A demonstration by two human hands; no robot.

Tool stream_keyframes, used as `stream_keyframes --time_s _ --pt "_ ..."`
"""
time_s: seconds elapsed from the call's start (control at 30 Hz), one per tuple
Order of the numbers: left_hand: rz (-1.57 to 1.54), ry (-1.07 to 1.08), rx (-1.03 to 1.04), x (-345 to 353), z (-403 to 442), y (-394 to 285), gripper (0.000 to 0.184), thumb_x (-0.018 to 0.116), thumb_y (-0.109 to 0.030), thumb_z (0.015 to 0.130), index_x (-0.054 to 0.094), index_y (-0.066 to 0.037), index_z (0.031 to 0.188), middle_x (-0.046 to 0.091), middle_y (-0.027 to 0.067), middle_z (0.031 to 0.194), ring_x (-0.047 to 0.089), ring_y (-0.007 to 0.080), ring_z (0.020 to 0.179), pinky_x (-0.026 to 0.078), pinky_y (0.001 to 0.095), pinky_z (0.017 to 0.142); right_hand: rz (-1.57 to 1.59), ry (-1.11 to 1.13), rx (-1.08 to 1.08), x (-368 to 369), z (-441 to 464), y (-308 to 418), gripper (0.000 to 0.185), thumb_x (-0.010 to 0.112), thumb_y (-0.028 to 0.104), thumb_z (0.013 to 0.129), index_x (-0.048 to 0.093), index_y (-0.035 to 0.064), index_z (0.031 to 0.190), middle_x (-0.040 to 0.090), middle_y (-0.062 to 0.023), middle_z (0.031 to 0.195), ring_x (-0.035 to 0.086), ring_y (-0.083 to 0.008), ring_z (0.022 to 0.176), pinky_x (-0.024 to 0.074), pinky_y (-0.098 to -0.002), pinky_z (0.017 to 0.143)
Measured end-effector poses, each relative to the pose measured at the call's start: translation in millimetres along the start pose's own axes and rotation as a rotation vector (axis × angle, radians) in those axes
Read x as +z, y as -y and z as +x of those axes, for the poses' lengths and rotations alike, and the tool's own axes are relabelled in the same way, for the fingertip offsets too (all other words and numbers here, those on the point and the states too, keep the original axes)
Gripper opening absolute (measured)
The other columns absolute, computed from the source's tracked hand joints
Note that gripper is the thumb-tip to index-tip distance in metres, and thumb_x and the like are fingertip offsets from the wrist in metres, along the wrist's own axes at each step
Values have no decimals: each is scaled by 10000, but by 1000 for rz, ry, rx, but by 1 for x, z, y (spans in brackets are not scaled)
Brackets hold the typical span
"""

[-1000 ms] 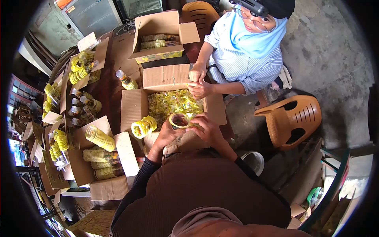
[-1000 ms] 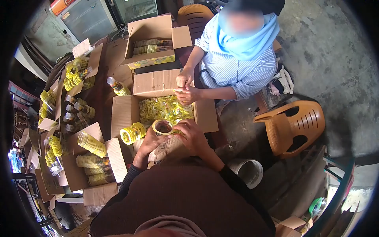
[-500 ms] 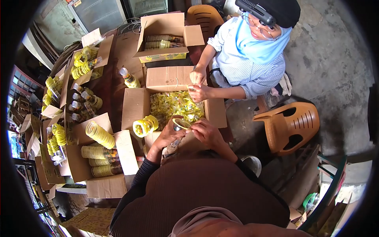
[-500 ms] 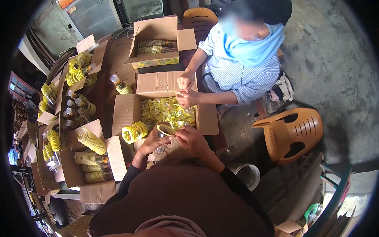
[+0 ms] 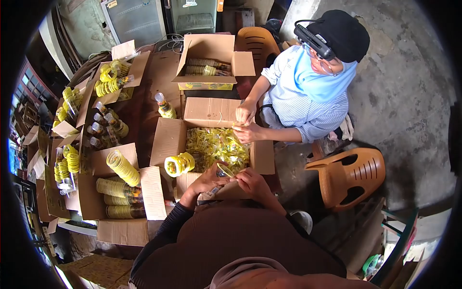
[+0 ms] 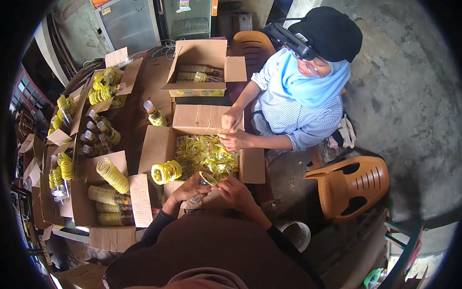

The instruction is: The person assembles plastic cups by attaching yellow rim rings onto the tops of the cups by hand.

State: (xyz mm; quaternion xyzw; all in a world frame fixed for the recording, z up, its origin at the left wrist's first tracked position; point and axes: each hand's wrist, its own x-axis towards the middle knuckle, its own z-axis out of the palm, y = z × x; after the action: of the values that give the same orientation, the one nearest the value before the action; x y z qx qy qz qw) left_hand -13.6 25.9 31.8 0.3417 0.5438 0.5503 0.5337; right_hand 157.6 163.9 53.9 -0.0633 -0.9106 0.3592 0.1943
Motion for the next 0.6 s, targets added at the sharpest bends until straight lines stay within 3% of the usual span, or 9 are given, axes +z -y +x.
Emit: stream_keyframes --time_s 0.13,0.23,0.27,0.37,0.4,0.5,0.53,0.6 --pt "208 3 47 -6 2 7 567 745 -193 835 399 -44 1259 607 63 931 582 90 781 496 255 655 73 -45 41 5 -4 2 83 586 74 858 605 32 927 586 -119 890 597 -312 779 489 -397 680" --pt "222 70 132 -9 4 8 601 749 -189 828 382 -23 1275 605 93 1066 622 127 885 521 280 791 152 -71 116 4 -4 5 63 613 59 843 607 23 895 592 -111 852 603 -287 787 485 -367 687" --pt "57 77 88 -7 1 6 624 755 -183 820 373 -19 1285 603 99 1113 612 134 980 506 289 865 148 -73 110 5 -5 4 63 613 59 843 607 23 895 592 -111 852 603 -287 787 485 -367 687" --pt "58 34 165 -1 1 9 618 761 -166 808 389 -28 1282 608 89 1062 592 119 972 505 287 833 189 -111 115 5 -4 0 61 587 78 864 593 18 873 576 -121 836 597 -284 739 476 -369 653" --pt "301 -42 167 1 2 7 602 773 -144 786 421 -38 1264 604 82 1001 575 112 914 503 294 792 211 -112 140 4 -3 2 70 583 83 866 590 14 868 574 -121 833 595 -280 741 472 -367 652" --pt "384 -96 273 2 1 9 587 784 -139 768 449 -45 1240 595 74 955 550 111 858 496 302 747 247 -132 166 7 -3 3 90 576 96 869 588 6 864 572 -121 830 591 -270 748 466 -361 655" --pt "265 -99 190 6 -1 3 589 793 -142 755 454 -42 1225 595 73 955 541 114 863 492 303 745 255 -153 160 9 -3 3 101 573 103 870 588 3 864 571 -121 829 588 -265 753 463 -356 660" --pt "293 -119 238 7 -2 4 589 793 -138 752 453 -40 1223 595 73 961 541 114 875 491 300 747 269 -169 184 14 -2 -1 79 586 86 859 585 8 854 567 -106 813 582 -231 743 456 -329 655"
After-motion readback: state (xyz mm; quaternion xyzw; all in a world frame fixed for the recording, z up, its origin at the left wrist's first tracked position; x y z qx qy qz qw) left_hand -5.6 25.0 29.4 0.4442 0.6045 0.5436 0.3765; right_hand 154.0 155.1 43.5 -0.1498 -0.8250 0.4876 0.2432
